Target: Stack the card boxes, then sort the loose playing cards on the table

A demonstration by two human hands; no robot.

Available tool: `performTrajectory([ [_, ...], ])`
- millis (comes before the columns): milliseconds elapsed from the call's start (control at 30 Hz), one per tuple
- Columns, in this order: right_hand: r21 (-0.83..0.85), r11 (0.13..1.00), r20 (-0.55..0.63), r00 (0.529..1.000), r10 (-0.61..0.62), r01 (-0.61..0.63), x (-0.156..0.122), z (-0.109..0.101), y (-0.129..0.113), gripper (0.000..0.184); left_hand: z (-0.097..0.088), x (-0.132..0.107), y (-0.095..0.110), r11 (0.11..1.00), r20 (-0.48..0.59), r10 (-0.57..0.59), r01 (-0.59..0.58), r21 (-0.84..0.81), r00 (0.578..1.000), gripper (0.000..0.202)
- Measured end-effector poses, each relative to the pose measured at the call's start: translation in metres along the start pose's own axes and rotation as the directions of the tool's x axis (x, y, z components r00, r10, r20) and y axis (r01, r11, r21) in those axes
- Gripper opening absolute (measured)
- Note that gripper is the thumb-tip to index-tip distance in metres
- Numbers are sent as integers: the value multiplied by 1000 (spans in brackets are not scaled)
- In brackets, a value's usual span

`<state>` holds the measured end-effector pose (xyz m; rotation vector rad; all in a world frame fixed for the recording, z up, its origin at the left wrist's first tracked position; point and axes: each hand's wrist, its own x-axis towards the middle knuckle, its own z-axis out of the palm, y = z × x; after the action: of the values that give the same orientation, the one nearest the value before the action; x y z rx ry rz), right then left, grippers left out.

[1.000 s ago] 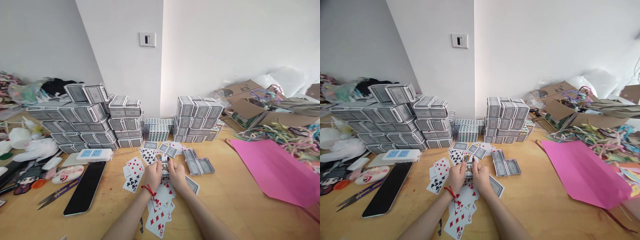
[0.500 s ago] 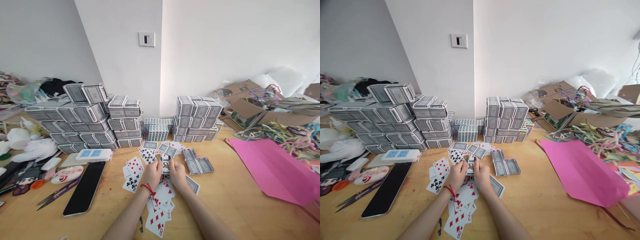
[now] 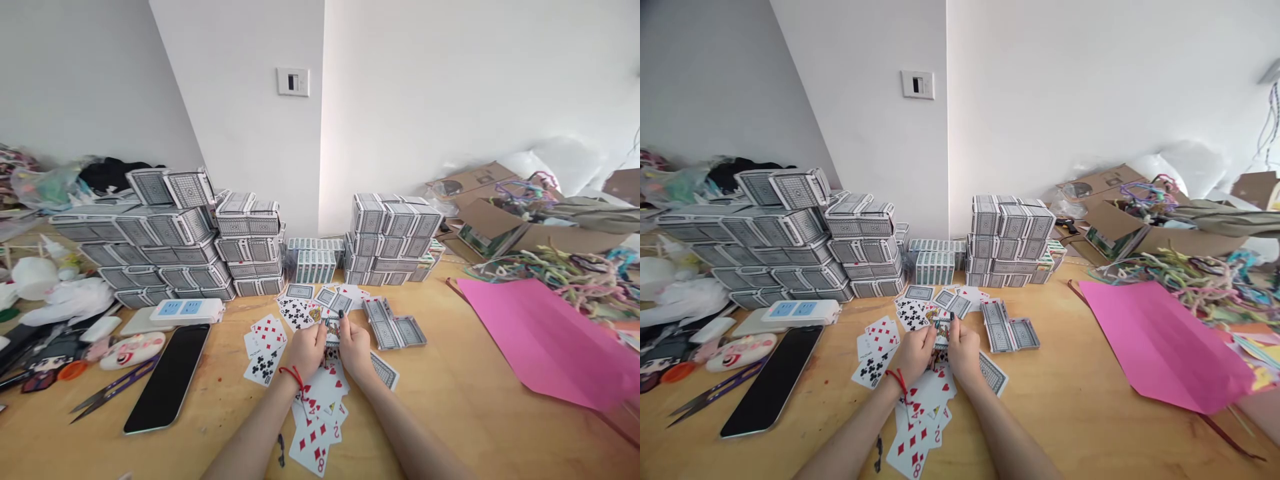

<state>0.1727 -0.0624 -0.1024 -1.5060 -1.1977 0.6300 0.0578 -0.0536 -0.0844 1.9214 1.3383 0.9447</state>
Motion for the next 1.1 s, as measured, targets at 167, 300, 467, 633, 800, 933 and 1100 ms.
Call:
performTrajectory([
  [167,18,1000,14,1000,22,-23,-1,0,-1,45,0,0,1,996,-31,46,-43,79,998,37],
  [300,17,1000,16,1000,18,-18,1,0,0,46,1,-2,2,998,-53,22,-19,57,998,37],
  [467,-27,1000,39,999,-16,17,0,0,3,46,1,-2,-3,980,-75,-88,73,-183,993,37],
  [633,-83,991,97,991,-94,102,-5,2,0,48,1,1,-7,990,-142,-97,81,-115,985,35],
  [800,-92,989,128,986,-104,116,-7,1,-5,47,2,1,-5,995,-191,-44,60,79,981,36],
  [933,-90,990,135,986,-101,113,-8,1,-6,48,2,1,-5,989,-214,2,30,145,977,37],
  [1100,-71,991,131,986,-108,118,-9,2,-6,47,1,2,-6,989,-208,16,16,149,978,36],
])
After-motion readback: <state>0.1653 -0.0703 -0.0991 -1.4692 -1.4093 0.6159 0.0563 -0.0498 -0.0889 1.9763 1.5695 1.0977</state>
